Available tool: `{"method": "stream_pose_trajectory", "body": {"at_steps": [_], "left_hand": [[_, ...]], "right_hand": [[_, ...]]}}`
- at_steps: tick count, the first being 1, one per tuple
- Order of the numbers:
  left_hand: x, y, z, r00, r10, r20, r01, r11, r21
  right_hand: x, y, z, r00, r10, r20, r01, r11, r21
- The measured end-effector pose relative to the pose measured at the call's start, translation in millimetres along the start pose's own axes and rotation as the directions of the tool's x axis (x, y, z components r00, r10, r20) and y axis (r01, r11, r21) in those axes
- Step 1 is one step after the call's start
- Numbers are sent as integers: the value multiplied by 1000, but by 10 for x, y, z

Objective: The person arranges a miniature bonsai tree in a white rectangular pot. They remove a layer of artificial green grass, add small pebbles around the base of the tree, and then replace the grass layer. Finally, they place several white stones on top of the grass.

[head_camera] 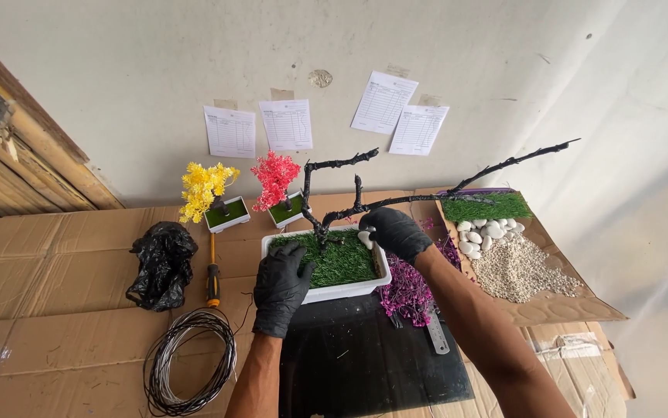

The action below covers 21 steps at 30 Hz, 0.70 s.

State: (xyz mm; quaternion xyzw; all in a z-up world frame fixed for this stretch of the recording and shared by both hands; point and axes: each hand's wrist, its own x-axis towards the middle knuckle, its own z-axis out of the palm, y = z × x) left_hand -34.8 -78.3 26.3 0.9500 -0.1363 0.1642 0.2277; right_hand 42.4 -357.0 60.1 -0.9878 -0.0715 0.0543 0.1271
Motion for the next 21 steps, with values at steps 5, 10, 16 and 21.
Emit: {"method": "stream_pose_trajectory", "body": {"at_steps": [5, 10, 16, 21], "left_hand": [[-11, 48, -65, 999, 12, -35, -12, 1000, 4], [-27, 13, -27, 999, 19, -48, -19, 1000, 6], [-15, 27, -39, 998, 42, -46, -42, 999, 1], [-37, 62, -62, 999, 23, -33, -23, 1000, 15]], "right_hand": [[-347, -167, -316, 982, -191, -9, 191, 982, -14], [-243, 48, -45, 955, -277, -102, 264, 956, -126], [-578, 24, -107, 919, -285, -273, 279, 958, -61], [-725, 1021, -54, 950, 242, -197, -188, 948, 258]]}}
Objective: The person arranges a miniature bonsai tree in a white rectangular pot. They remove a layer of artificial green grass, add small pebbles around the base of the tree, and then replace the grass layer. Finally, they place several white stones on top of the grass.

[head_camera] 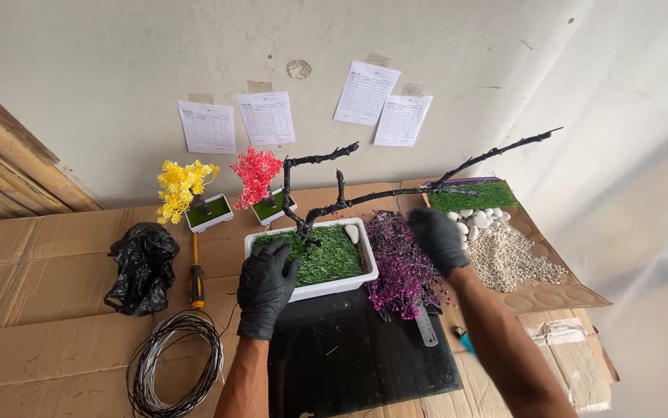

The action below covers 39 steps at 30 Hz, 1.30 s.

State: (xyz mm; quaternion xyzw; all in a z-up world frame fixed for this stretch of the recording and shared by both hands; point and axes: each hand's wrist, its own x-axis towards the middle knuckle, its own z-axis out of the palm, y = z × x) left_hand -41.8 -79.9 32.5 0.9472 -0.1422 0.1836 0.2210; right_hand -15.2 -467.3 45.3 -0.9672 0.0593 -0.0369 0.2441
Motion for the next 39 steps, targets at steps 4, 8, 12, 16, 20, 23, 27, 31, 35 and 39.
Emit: {"method": "stream_pose_trajectory", "body": {"at_steps": [4, 8, 12, 16, 20, 23, 27, 31, 35, 39], "left_hand": [[18, 3, -8, 998, -35, 50, 35, 999, 14], [27, 4, 4, 998, -33, 44, 33, 999, 7], [42, -44, 73, 998, -50, 35, 50, 999, -2], [48, -39, 52, 999, -43, 22, 44, 999, -28], [12, -80, 129, 999, -46, -7, 46, 998, -46], [16, -151, 229, 1000, -24, -9, 24, 1000, -19], [41, -45, 81, 998, -52, 27, 54, 997, -58], [37, -26, 38, 999, -45, 23, 46, 997, -58], [4, -85, 115, 1000, -21, -11, 20, 999, -43], [4, -80, 93, 1000, -5, -3, 5, 999, -42]], "right_hand": [[277, 1280, 164, 984, 157, -88, -177, 936, -304], [33, 1333, 173, 975, 212, 61, -170, 900, -401], [76, 1421, 171, 981, 186, 48, -165, 945, -284], [95, 1496, 187, 982, 190, -18, -188, 950, -249], [129, 1531, 190, 975, 193, -111, -213, 955, -208], [-20, 953, 17, 934, 344, -100, -316, 923, 217], [-431, -232, -246, 944, 294, 150, -270, 426, 863], [-560, -754, -47, 899, 264, 349, -418, 279, 864], [-481, -625, 445, 879, 241, 411, -468, 273, 841], [-421, -628, 623, 912, 288, 291, -388, 380, 839]]}}
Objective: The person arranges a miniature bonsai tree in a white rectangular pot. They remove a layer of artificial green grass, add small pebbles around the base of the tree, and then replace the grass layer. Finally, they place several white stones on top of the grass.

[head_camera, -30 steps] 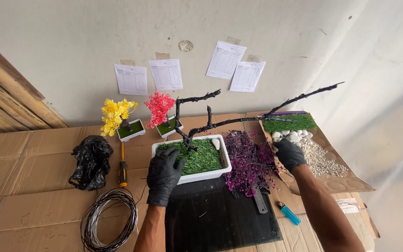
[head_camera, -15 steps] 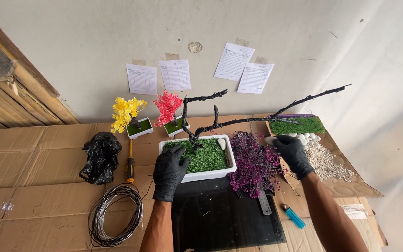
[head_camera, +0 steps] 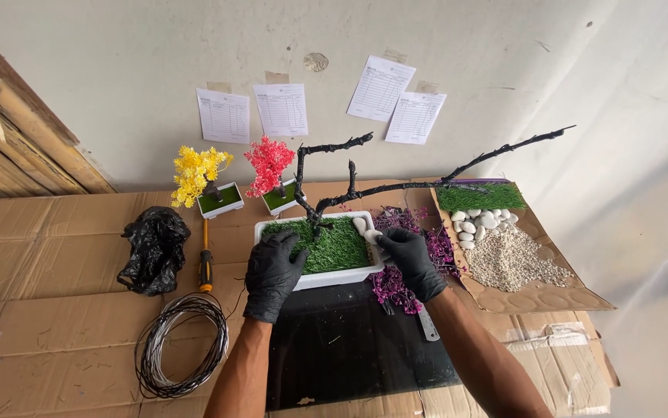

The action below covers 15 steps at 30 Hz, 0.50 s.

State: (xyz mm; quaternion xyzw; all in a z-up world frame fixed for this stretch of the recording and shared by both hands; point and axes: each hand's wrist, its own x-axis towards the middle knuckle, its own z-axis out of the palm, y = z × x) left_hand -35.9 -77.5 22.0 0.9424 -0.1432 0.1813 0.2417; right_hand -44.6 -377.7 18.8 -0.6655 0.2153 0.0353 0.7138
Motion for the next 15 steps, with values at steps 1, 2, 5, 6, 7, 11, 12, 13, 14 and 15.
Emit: {"method": "stream_pose_trajectory", "body": {"at_steps": [1, 2, 5, 6, 7, 11, 12, 13, 14, 15], "left_hand": [[3, 7, -2, 1000, 0, -3, 0, 1000, 12], [30, 7, -6, 1000, 0, -11, 0, 1000, 26], [-7, 16, -6, 1000, -15, -3, 16, 999, 28], [-5, 19, -15, 1000, -14, -6, 14, 1000, 27], [-3, 23, -22, 1000, -11, -12, 12, 999, 33], [-46, 6, 5, 997, 17, -74, -15, 1000, 23], [-41, -8, 40, 997, 18, -76, -16, 1000, 22], [-34, -22, 74, 996, 15, -83, -12, 1000, 27], [-36, -48, 101, 996, 9, -89, -6, 999, 34], [-39, -65, 111, 996, 9, -90, -6, 999, 35]], "right_hand": [[-25, -59, 46, 996, -86, -39, 81, 989, -123], [-27, -137, 103, 982, -180, -63, 160, 956, -246], [-119, -38, 94, 909, -408, -79, 290, 758, -584], [-211, -84, 131, 908, -411, -80, 292, 757, -584], [-302, -129, 167, 841, -540, 29, 402, 589, -701], [-535, -222, 305, 590, -739, 325, 562, 86, -823], [-555, -241, 315, 588, -741, 325, 561, 84, -823], [-576, -260, 326, 659, -706, 260, 584, 262, -768], [-595, -272, 349, 728, -654, 206, 584, 433, -687], [-597, -301, 361, 727, -654, 207, 585, 433, -685]]}}
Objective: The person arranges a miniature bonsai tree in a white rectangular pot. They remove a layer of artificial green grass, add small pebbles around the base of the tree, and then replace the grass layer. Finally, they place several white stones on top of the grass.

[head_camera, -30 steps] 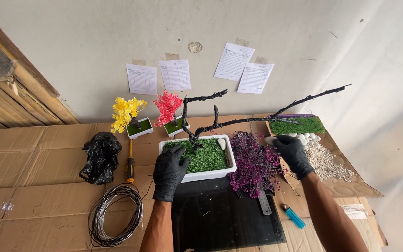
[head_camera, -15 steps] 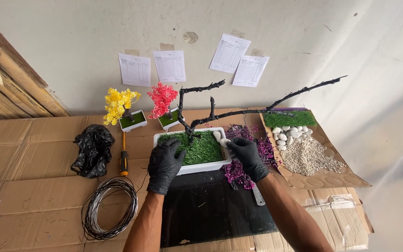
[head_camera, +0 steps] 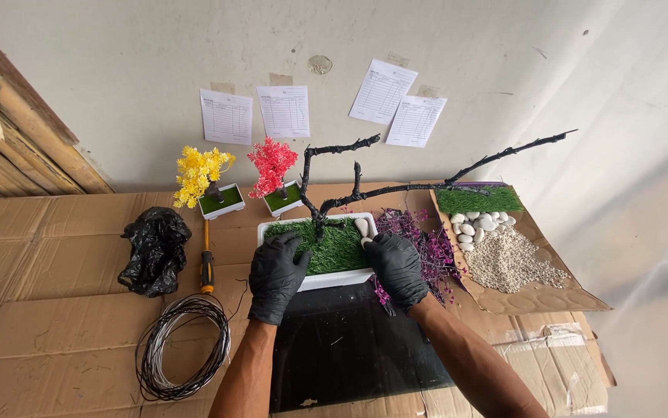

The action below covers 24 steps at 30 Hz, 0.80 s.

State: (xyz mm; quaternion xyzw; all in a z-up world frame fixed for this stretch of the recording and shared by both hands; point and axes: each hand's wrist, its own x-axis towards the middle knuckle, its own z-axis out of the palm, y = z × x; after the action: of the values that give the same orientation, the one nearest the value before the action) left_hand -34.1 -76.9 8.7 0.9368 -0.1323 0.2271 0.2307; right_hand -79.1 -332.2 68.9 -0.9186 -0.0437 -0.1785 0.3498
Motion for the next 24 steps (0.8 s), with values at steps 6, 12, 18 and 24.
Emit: {"method": "stream_pose_trajectory", "body": {"at_steps": [6, 12, 18, 24], "left_hand": [[-18, 5, 15, 1000, 14, -21, -14, 1000, 5], [15, 65, -107, 999, 3, 40, -2, 1000, -11], [22, 57, -86, 998, 9, 55, -10, 1000, 10], [52, 69, -148, 994, 41, 102, -44, 999, 26]], "right_hand": [[59, 248, 66, 980, -98, 173, 151, 932, -330], [222, 145, -36, 947, -112, 301, 209, 926, -313], [244, 104, 30, 950, -153, 271, 251, 893, -373], [166, 378, -146, 977, -61, 206, 107, 969, -223]]}}
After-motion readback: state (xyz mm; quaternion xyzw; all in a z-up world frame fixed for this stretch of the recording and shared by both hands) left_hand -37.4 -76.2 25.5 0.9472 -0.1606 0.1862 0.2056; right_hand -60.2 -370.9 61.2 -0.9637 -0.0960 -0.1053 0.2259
